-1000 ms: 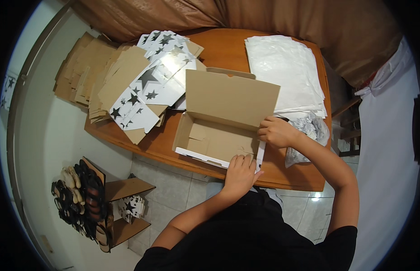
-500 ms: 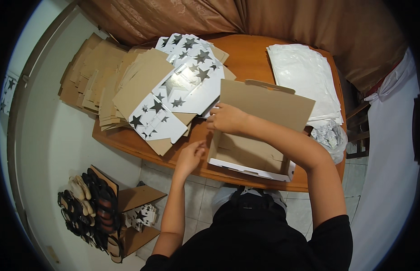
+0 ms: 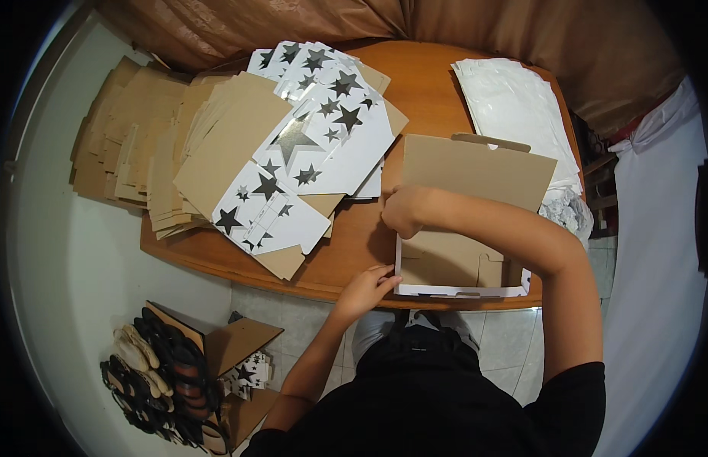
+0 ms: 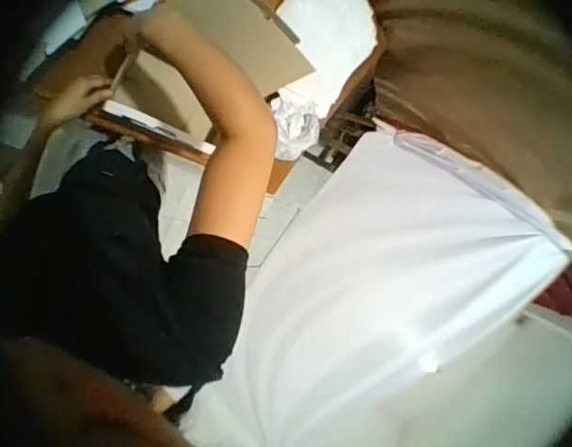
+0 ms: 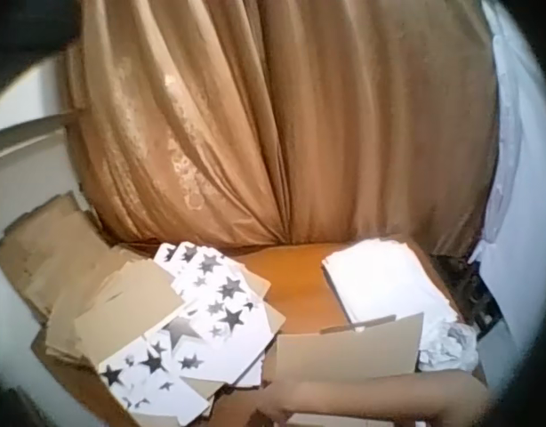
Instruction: The person folds flat cardboard box templates into assembled shoe boxes by hand, then stacks the completed boxes.
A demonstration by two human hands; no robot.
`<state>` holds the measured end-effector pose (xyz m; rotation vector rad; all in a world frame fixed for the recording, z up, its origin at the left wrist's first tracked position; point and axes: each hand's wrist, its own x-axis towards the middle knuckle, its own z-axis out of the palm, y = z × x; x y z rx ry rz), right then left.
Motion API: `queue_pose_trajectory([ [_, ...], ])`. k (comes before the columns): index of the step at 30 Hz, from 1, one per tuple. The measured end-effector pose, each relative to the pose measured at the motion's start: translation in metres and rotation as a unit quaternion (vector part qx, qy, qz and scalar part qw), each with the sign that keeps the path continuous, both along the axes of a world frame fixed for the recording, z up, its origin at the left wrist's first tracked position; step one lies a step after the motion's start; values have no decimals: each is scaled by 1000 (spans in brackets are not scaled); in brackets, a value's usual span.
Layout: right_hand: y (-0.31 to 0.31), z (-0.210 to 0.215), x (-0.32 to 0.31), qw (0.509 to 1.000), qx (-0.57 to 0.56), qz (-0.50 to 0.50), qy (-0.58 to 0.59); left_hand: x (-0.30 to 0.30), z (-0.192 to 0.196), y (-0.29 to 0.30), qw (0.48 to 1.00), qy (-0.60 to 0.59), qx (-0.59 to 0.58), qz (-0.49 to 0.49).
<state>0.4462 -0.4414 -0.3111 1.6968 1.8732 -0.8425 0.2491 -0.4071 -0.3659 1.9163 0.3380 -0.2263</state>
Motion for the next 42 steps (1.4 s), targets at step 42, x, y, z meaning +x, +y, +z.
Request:
queue_pose_trajectory([
  [42, -282, 6, 59, 751, 506, -418, 74, 162, 82, -181, 844, -368, 372, -114],
])
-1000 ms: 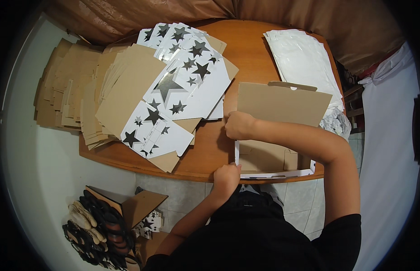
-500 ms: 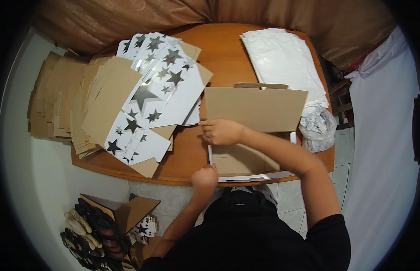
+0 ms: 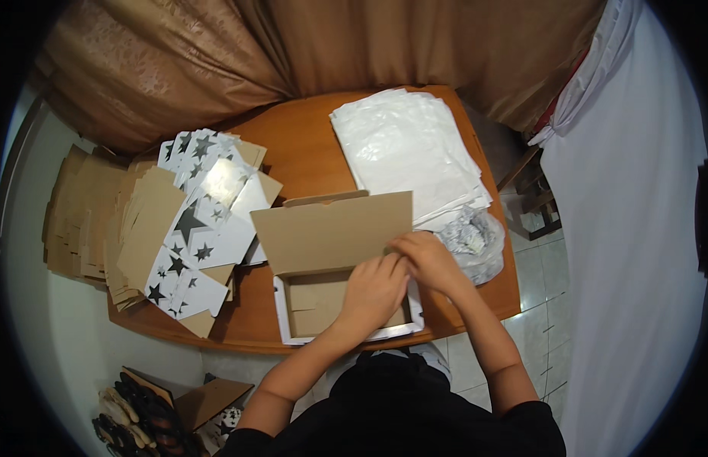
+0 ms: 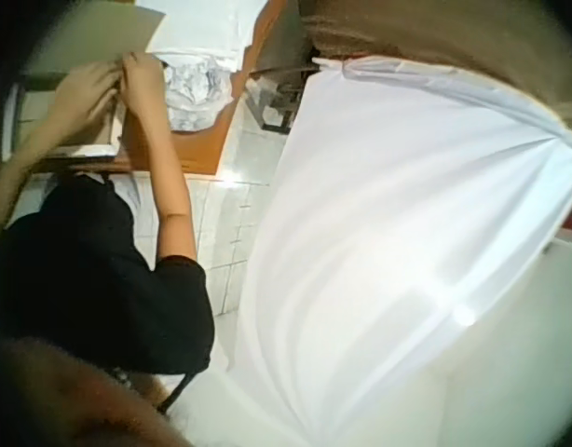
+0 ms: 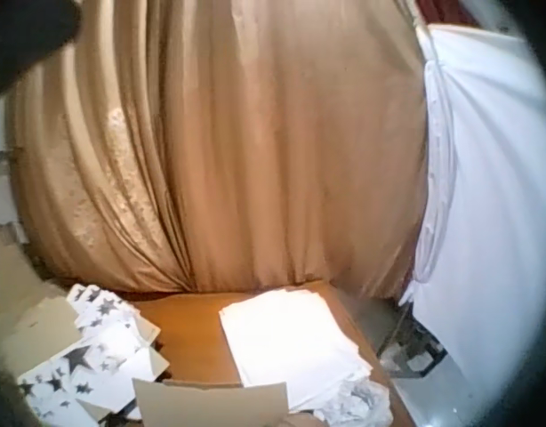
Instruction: The person folds flat cardboard box templates into assembled shoe boxes by hand, then stacks the completed boxes.
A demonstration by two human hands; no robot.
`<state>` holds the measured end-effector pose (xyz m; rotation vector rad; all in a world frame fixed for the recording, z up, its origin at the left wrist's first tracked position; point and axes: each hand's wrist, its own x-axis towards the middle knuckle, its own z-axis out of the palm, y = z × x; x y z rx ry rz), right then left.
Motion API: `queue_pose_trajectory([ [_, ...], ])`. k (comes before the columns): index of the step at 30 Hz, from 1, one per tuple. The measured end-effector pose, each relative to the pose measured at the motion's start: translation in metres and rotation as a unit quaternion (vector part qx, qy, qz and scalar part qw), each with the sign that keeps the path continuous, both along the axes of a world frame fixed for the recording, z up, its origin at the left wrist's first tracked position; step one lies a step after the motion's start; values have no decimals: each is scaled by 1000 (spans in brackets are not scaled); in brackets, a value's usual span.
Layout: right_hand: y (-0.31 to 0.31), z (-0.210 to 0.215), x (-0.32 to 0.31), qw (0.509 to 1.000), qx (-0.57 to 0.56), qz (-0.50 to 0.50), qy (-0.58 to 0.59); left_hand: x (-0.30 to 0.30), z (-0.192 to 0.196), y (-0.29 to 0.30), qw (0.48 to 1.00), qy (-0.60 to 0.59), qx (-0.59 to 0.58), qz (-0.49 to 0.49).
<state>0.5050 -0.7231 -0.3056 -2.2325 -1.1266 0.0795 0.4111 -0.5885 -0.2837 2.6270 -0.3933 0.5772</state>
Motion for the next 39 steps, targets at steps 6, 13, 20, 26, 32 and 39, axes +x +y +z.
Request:
queue_pose_trajectory([
  [6, -67, -54, 94, 978, -102, -107, -146, 111, -48, -63, 995, 56, 78, -27],
  [13, -78, -115, 145, 939, -271, -8, -213, 166, -98, -81, 974, 121, 180, 72],
  [20, -88, -97, 148, 975, -84, -32, -205, 176, -119, -72, 950, 147, 232, 148],
  [26, -97, -16, 165, 951, 109, -122, -262, 189, -57, -81, 991, 98, 41, 78],
  [32, -100, 51, 163, 895, 74, -139, -417, 180, 13, -92, 984, 136, -113, -12],
  [39, -112, 87, 155, 865, 53, -195, -460, 148, 55, -101, 988, 99, -104, -65],
])
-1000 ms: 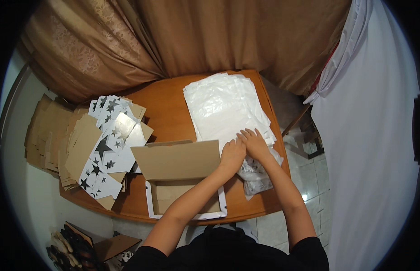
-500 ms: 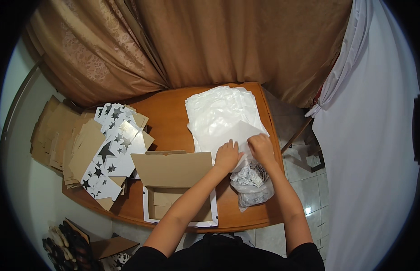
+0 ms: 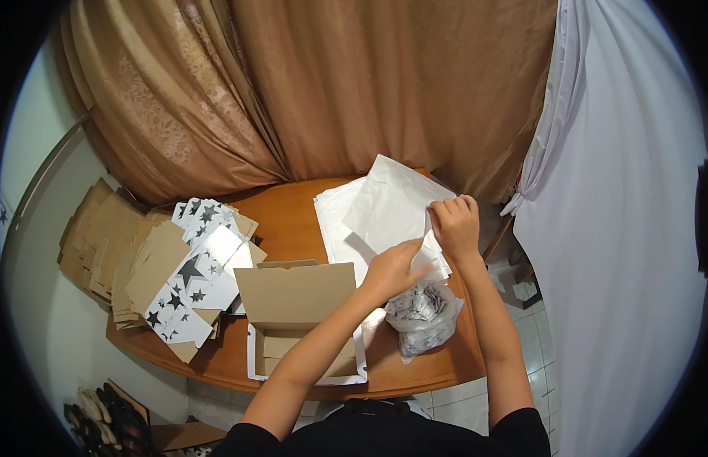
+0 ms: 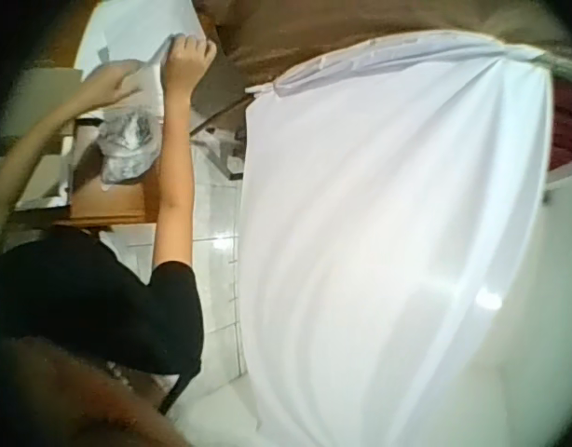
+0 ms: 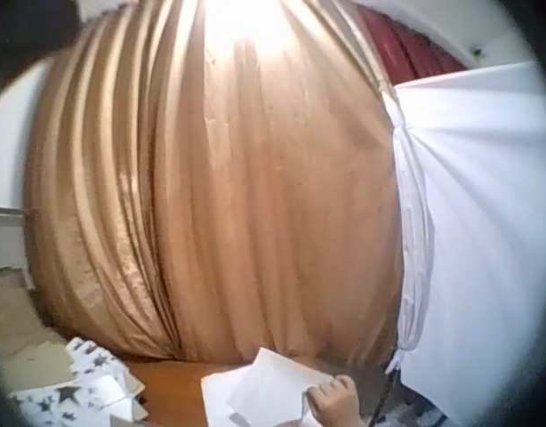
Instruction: The person folds flat cardboard box templates into assembled shoe boxes by hand, then stacks the completed boxes.
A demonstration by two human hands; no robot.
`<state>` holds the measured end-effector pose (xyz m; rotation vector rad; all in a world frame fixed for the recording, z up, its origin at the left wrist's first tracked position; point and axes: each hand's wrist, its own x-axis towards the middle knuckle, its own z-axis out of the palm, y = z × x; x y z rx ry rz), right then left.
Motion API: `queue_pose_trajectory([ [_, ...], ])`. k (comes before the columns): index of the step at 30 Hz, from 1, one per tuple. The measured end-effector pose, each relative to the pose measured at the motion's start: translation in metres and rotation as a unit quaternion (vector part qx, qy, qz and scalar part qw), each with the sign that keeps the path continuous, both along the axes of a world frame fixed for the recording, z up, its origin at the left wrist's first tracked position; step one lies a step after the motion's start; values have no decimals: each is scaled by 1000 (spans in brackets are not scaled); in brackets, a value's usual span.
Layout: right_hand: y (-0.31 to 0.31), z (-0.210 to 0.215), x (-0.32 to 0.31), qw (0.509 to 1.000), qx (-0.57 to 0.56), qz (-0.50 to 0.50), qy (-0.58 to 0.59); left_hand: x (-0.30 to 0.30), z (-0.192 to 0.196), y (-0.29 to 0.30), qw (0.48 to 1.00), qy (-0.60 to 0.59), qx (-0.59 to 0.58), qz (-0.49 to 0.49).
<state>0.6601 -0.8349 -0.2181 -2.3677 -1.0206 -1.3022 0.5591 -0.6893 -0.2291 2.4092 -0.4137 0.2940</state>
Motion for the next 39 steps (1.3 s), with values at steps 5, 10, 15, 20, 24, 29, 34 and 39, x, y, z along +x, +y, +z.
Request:
queue_pose_trajectory([
  [5, -1, 32, -20, 973, 226, 50, -9, -2, 13, 49, 957, -208, -140, 146],
  [10, -1, 5, -19, 926, 358, 40, 113, -16, 45, 121, 859, -154, -457, 173],
  [15, 39, -77, -4, 778, 417, 145, 448, -54, 26, 180, 711, -92, -674, 180],
  [20, 85, -83, -38, 466, 456, 309, 692, -110, -13, 203, 666, -100, -707, 214],
  [24, 106, -93, -44, 476, 403, 339, 705, -146, -40, 227, 656, -62, -706, 259],
  [29, 140, -58, -85, 572, 381, 297, 663, -179, -30, 256, 718, -99, -646, 240],
  [34, 164, -25, -116, 493, 367, 298, 731, -212, 24, 263, 933, -79, -351, 2],
  [39, 169, -30, -143, 280, 427, 267, 817, -246, 28, 282, 990, -45, -108, -78],
])
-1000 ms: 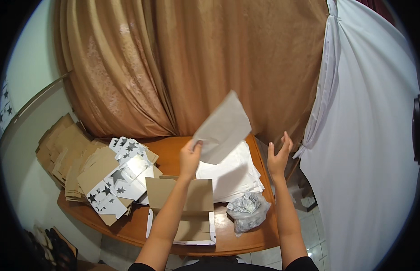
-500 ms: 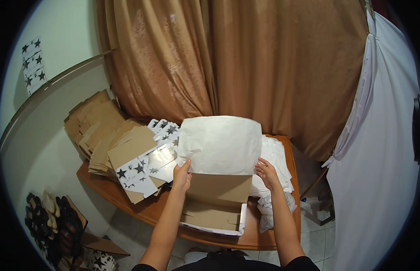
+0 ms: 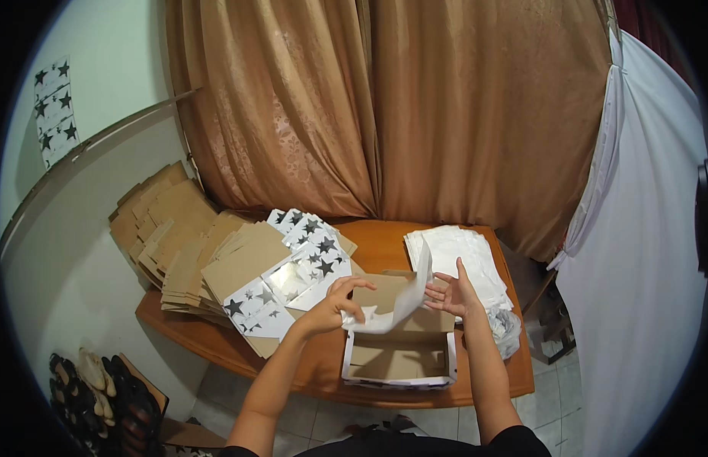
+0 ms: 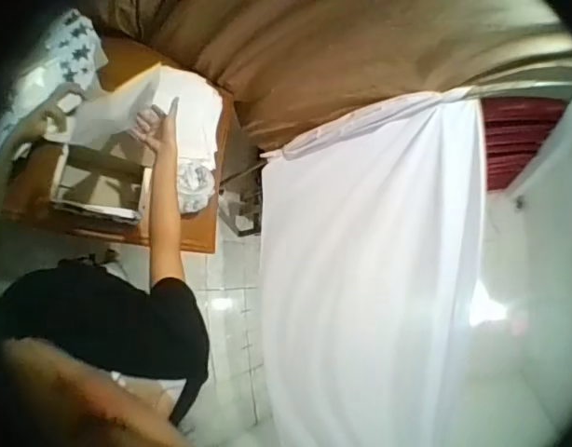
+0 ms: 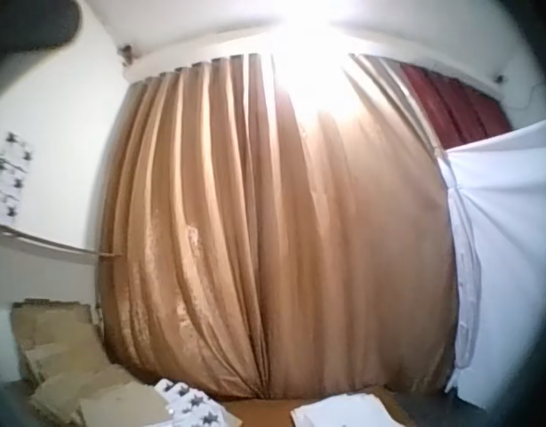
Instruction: The person folds flat cardboard box templates into assembled shoe boxes by hand, then stacks the completed boxes.
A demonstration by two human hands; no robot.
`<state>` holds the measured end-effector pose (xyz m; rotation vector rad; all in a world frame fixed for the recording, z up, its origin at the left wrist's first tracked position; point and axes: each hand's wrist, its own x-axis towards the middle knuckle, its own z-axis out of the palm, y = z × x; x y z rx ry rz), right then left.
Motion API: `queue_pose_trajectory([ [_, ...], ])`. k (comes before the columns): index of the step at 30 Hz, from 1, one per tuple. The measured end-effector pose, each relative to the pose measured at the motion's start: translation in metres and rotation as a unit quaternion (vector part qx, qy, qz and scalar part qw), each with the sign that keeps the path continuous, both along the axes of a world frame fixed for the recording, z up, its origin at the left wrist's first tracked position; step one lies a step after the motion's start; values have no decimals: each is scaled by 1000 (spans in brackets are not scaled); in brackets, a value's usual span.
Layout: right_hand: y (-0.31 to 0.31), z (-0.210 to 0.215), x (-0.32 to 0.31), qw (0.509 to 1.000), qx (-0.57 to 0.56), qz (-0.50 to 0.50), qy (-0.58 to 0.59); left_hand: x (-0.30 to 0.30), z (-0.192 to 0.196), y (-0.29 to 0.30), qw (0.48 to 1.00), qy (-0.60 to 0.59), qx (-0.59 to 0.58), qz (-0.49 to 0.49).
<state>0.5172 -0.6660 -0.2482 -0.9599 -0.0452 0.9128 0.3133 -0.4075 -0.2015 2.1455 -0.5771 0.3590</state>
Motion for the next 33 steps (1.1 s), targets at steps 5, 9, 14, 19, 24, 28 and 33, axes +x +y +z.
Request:
queue_pose_trajectory([
  [5, -5, -18, -21, 992, -113, -50, -23, -35, -18, 18, 987, 1, 156, -25],
  [9, 6, -6, -52, 993, -11, 5, -113, -48, -27, 28, 955, -44, 293, -22],
  [14, -11, -32, -53, 934, -228, 48, -272, -30, -56, 47, 942, -110, 318, -4],
  [19, -35, -27, -76, 864, -402, 28, -301, -21, -77, 75, 925, -121, 346, 98],
  [24, -102, -76, -80, 892, -372, -28, -255, -1, -93, 72, 926, -146, 313, 154],
  [28, -106, -80, -88, 885, -394, -43, -243, 10, -112, 63, 939, -97, 294, 147],
  [33, -114, -75, -81, 947, -276, -93, -133, 31, -105, 68, 982, 3, 121, 143],
])
